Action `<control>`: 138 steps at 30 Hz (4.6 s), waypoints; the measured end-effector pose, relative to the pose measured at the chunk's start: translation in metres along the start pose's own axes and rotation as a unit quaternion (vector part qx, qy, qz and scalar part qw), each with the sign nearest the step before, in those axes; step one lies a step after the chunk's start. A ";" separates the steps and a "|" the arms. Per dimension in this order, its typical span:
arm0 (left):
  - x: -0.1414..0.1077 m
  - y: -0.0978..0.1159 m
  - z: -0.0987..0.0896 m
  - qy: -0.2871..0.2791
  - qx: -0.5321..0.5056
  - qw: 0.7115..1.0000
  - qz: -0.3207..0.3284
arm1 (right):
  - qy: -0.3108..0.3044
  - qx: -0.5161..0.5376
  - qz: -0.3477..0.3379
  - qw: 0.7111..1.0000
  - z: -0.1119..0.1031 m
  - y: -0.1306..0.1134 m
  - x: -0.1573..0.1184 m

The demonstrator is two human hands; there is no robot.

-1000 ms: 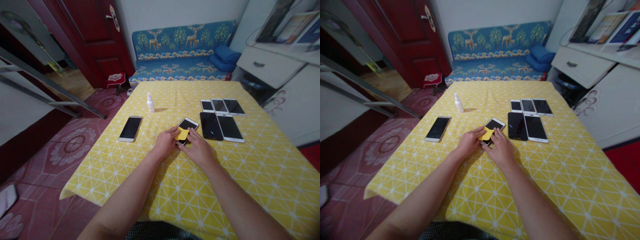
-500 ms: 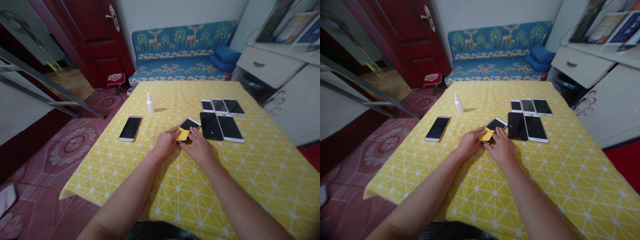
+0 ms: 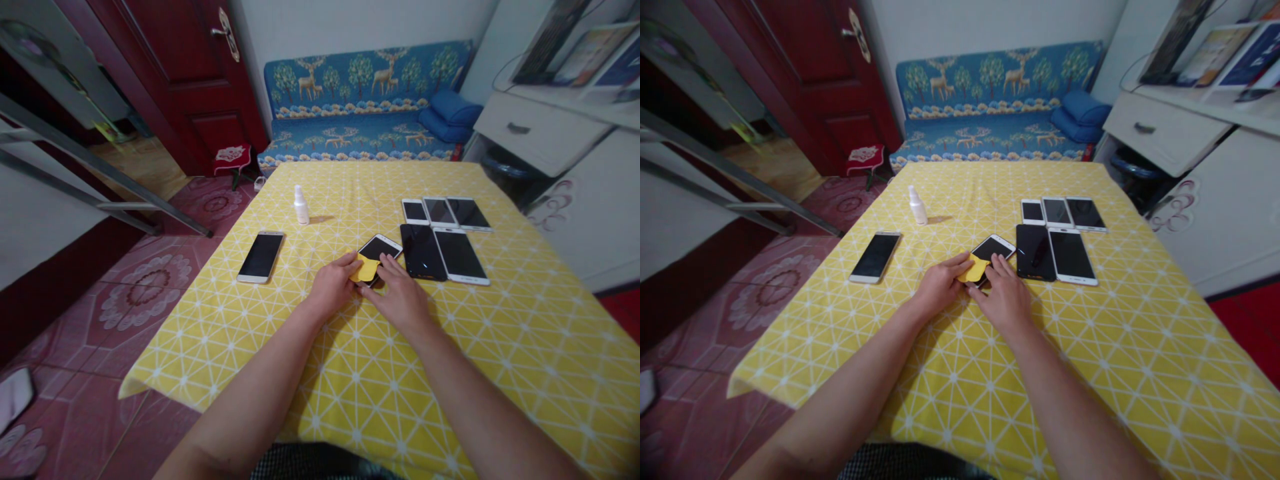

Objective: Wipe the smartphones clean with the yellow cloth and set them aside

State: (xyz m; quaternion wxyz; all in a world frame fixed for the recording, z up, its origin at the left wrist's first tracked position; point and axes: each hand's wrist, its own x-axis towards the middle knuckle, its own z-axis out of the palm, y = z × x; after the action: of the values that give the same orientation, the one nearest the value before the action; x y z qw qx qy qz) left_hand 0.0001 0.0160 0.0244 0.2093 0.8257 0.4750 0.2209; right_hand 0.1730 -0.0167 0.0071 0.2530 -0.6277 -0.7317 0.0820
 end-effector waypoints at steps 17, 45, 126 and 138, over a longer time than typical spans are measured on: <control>0.000 -0.002 0.002 0.003 0.008 1.000 0.008 | -0.008 -0.019 -0.042 0.999 0.003 0.006 -0.003; 0.001 -0.004 0.006 -0.003 -0.035 0.999 0.008 | -0.036 -0.006 -0.043 0.998 0.002 0.007 -0.004; 0.001 -0.008 0.011 0.010 -0.051 0.998 0.031 | -0.041 -0.007 -0.056 0.998 0.003 0.012 -0.005; 0.001 -0.005 0.008 0.005 -0.049 0.998 0.028 | -0.040 -0.011 -0.058 0.997 0.004 0.011 -0.005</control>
State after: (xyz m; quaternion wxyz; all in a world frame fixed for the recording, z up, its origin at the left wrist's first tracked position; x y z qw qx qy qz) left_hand 0.0017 0.0178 0.0150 0.2410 0.8262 0.4415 0.2536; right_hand 0.1817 -0.0185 -0.0024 0.2208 -0.5831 -0.7772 0.0848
